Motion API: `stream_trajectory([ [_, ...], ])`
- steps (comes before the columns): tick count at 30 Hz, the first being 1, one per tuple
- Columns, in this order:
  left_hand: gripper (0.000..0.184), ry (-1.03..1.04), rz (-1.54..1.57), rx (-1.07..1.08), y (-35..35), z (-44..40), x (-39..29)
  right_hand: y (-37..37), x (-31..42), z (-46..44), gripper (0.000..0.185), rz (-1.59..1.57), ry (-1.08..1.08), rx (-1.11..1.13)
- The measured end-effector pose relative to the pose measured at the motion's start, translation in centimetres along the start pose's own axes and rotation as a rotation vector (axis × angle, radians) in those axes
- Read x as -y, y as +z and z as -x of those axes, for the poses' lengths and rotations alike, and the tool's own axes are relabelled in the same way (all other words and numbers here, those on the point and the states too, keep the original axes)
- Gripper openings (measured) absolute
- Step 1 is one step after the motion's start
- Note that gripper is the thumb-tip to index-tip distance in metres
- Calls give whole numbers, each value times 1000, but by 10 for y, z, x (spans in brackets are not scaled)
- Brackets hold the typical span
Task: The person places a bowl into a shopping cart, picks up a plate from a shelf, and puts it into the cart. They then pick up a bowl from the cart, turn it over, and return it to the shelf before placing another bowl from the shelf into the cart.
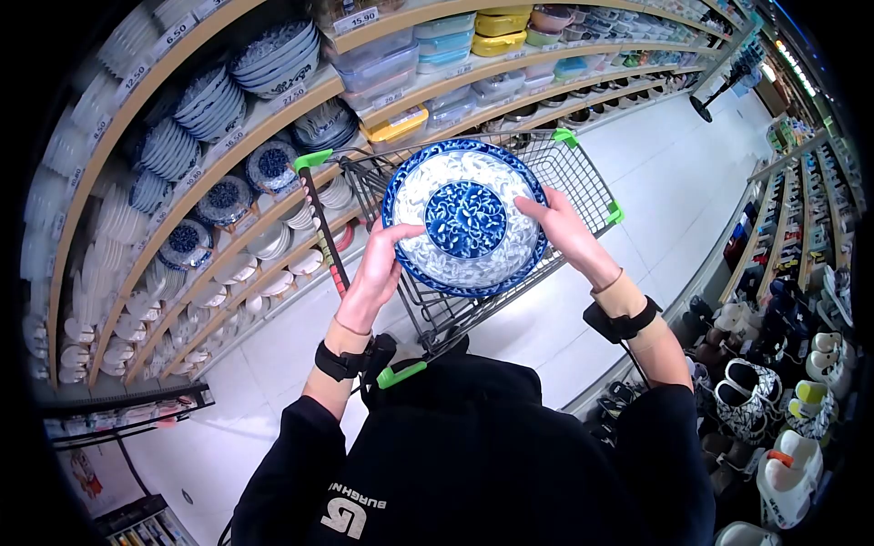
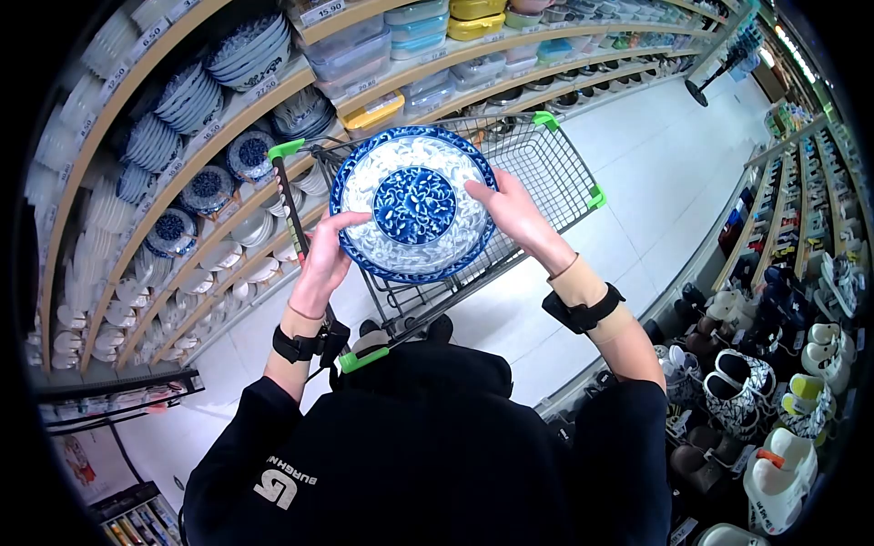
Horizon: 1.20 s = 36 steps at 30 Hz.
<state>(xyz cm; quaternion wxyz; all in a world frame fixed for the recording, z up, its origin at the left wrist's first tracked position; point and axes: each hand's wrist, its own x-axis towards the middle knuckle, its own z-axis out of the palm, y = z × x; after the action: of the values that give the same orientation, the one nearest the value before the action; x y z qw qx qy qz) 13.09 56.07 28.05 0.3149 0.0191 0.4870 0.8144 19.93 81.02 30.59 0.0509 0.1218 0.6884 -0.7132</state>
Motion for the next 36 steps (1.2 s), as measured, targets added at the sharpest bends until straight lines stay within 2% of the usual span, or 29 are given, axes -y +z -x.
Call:
stream_trajectory([
  [3,48,69,-69,-27,5,7,2,2,9,6,39,30,-19,4],
  [4,48,63,-80,31,6,9,-1,7,20,13,44,-37,61,-13],
  [7,47,112,-142,73,9,13,-2,6,11,13,47,-15,122,-68],
  [11,44,155,-214,134,-4,8,3,2,13,16,54,29,59,25],
  [15,41,206,-388,124,-10,6,1,6,14,22,44,171,-89,2],
  [16,36,260,-443,103,-7,6,-1,7,6,19,34,225,-190,-56],
  [19,32,273,-691,62,-6,8,-15,9,7,20,33,338,-379,-62],
  [20,26,377,-752,25,-4,7,-17,12,11,24,30,387,-499,-79],
  [23,24,629,-960,15,-9,-1,-20,9,9,27,31,687,-821,-122],
  [24,29,816,-977,89,-6,-4,-26,9,8,26,38,810,-1005,-147],
  [25,32,826,-920,134,6,2,-32,8,10,27,35,824,-1028,-93],
  [27,32,917,-984,98,7,5,-34,11,13,26,30,816,-1255,-87],
  [30,30,1094,-1097,33,14,11,-36,6,20,28,35,1030,-1452,-122],
  [33,31,1247,-1130,19,15,11,-37,6,30,33,30,1163,-1623,-119],
  [36,32,1243,-1098,-14,18,18,-36,5,34,36,28,1205,-1667,-85],
])
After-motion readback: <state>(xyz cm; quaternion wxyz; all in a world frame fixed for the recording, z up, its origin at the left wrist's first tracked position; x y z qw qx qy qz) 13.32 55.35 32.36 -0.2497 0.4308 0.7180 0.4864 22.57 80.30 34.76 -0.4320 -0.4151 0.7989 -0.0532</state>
